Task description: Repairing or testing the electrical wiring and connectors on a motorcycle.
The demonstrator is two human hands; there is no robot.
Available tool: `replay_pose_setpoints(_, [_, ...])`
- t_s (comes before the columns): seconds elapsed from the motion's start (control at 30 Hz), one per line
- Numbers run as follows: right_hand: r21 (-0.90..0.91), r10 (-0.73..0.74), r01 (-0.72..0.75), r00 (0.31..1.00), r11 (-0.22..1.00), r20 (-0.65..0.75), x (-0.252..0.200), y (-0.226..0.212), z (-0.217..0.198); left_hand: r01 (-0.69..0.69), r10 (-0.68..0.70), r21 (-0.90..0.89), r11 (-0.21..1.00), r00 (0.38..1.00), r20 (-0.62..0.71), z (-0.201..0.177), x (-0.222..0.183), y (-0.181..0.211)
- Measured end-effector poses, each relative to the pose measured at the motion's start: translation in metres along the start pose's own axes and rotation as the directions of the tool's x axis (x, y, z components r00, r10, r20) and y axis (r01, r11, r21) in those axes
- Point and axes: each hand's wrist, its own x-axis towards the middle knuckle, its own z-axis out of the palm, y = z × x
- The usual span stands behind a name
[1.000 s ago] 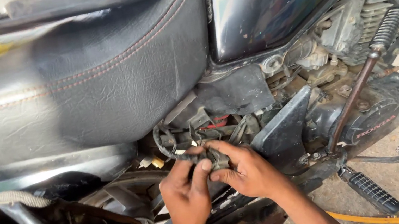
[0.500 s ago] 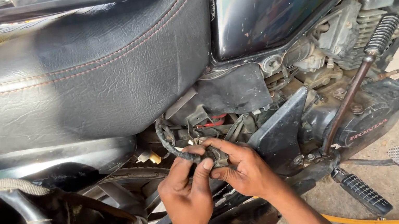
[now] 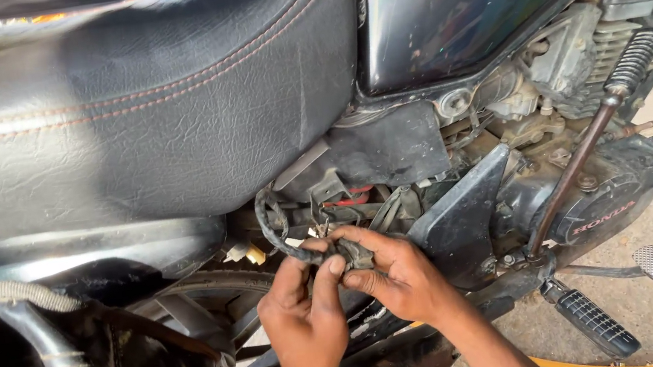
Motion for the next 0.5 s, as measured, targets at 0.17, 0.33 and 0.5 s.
replay_pose_setpoints(0.17, [0.083,-0.05,0.05,0.999,0.995,0.001,0.001,-0.006,0.005,-0.038,0.04,0.054,0.998,0.998,-0.038,0.001,0.002,0.013])
replay_pose_setpoints(0.33, [0.055,-0.04,0.041,0.999,0.998,-0.017,0.0,0.01,0.0,-0.05,0.052,0.11,0.993,0.998,-0.017,0.0,0.002,-0.002])
replay_pose_setpoints(0.5, [0.031,-0.019,0.019,1.0,0.999,0.005,-0.001,0.005,0.001,0.053,-0.056,-0.063,0.997,0.998,-0.042,-0.002,0.001,0.004])
